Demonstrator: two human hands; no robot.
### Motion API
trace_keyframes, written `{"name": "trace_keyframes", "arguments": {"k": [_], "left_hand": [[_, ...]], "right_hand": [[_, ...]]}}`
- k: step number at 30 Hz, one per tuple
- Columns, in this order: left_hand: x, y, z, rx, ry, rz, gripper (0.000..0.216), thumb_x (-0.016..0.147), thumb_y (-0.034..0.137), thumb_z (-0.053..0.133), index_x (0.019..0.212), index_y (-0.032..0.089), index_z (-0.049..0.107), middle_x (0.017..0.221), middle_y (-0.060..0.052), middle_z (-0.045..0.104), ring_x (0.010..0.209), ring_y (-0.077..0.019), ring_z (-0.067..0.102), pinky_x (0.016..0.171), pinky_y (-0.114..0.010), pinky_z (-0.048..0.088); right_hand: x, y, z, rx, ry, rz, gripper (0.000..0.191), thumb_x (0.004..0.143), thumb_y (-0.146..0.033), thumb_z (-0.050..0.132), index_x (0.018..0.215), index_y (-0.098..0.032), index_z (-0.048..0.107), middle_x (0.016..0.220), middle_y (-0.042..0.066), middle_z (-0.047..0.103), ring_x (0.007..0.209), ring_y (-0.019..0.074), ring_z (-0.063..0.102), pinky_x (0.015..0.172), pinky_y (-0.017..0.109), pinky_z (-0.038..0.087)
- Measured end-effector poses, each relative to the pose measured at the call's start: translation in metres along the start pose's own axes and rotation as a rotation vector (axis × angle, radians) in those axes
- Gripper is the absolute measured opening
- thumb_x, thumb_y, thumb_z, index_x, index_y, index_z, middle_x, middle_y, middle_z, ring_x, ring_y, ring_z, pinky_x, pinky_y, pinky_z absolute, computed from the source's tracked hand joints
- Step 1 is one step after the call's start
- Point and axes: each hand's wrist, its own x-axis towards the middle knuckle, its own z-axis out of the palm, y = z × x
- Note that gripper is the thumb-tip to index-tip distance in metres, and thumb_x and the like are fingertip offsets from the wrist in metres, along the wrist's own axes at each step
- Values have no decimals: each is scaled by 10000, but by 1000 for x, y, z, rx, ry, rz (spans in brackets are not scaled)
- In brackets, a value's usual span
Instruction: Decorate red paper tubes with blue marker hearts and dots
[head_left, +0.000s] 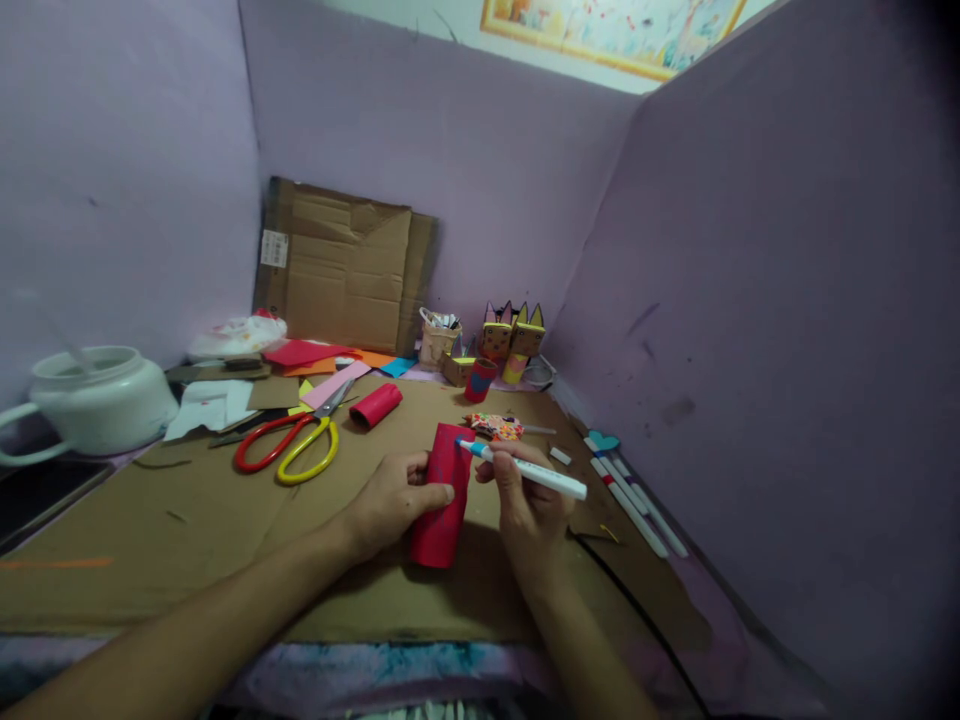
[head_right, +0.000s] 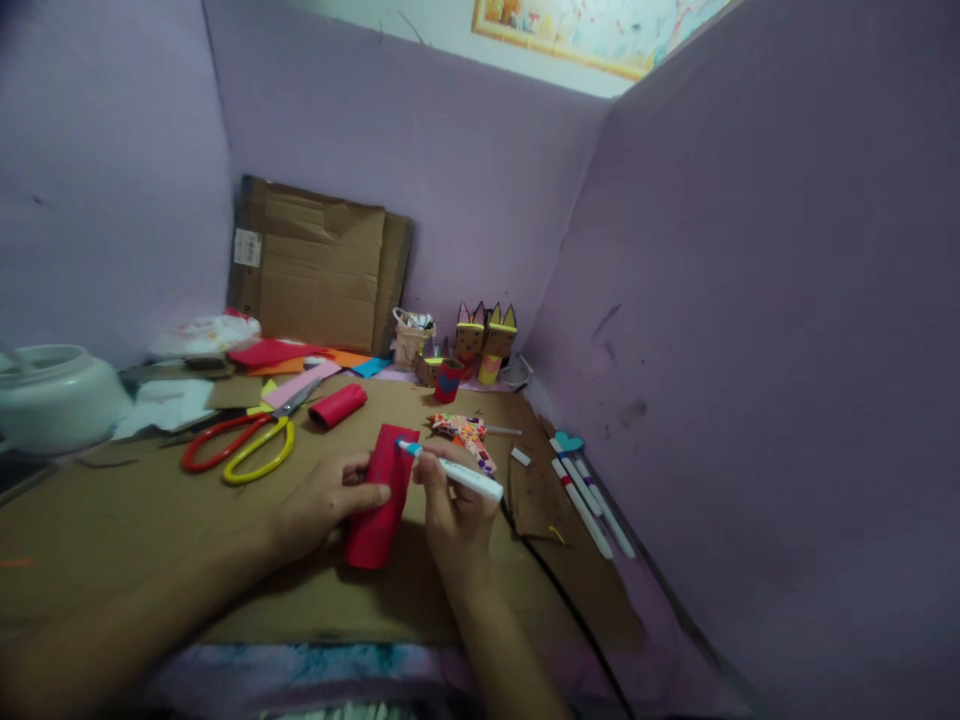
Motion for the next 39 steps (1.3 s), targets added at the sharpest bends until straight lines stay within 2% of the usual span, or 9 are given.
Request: {"name": "trace_keyframes", "arguments": {"k": [5,8,12,18,21,26,29,33,39], "left_hand": [[0,0,0,-8,-3,2,283,587,313,684,799,136,624,777,-39,660,762,-209,583,674,-295,437],[1,-2,0,-19,1,-1,295,585,311,687,814,132,633,803,-45,669,770,-210,587,681,-297,442],[1,-3,0,-19,16,-12,302,583,311,687,819,130,636,738,-26,651,707,-191,571,663,-298,440],[0,-1,0,-3,12,-3,283,590,302,681,808,132,621,760,-31,658,720,-192,568,673,-301,438],[0,-2,0,-13,-2,-3,284,600,303,679,819,133,616,786,-38,664,743,-200,577,679,-301,440],[1,-3,-1,-18,-4,3,281,602,299,677,820,130,622,786,-39,666,742,-197,580,679,-298,445],[1,-2,0,-11,0,-1,300,596,303,681,830,123,626,756,-30,653,711,-185,567,668,-298,443],[2,-2,-1,-9,-3,-6,299,591,308,676,819,124,617,760,-28,647,720,-185,561,675,-297,438],[0,-1,0,-1,-7,-18,344,589,311,669,870,114,634,777,-33,656,726,-187,556,671,-298,433]], "right_hand": [[-1,-2,-1,-31,14,9,218,902,-302,539,749,-181,637,573,-23,583,542,130,559,589,286,468],[-1,-2,-3,-48,35,22,215,905,-309,533,770,-181,641,569,-21,589,551,138,569,602,295,475],[-1,1,-3,-44,96,-15,208,906,-314,528,797,-184,647,572,-16,591,583,155,577,635,325,482],[-1,4,-2,11,34,-12,145,897,-280,545,869,-195,659,630,-16,621,589,145,598,607,299,478],[0,0,-3,-5,13,6,150,901,-264,539,831,-195,652,614,-24,607,588,138,589,607,285,466],[-1,-2,-4,-31,34,15,203,908,-272,531,760,-184,640,579,-26,577,570,136,562,606,291,452],[-1,1,-4,-21,55,3,180,909,-267,532,798,-187,649,575,-30,576,569,136,558,618,298,456],[-1,2,-3,7,17,-12,139,903,-256,539,855,-191,652,628,-25,598,586,132,576,606,287,460],[-1,0,-4,-19,45,-2,184,905,-256,540,766,-186,638,593,-29,586,574,127,574,595,273,444]]}}
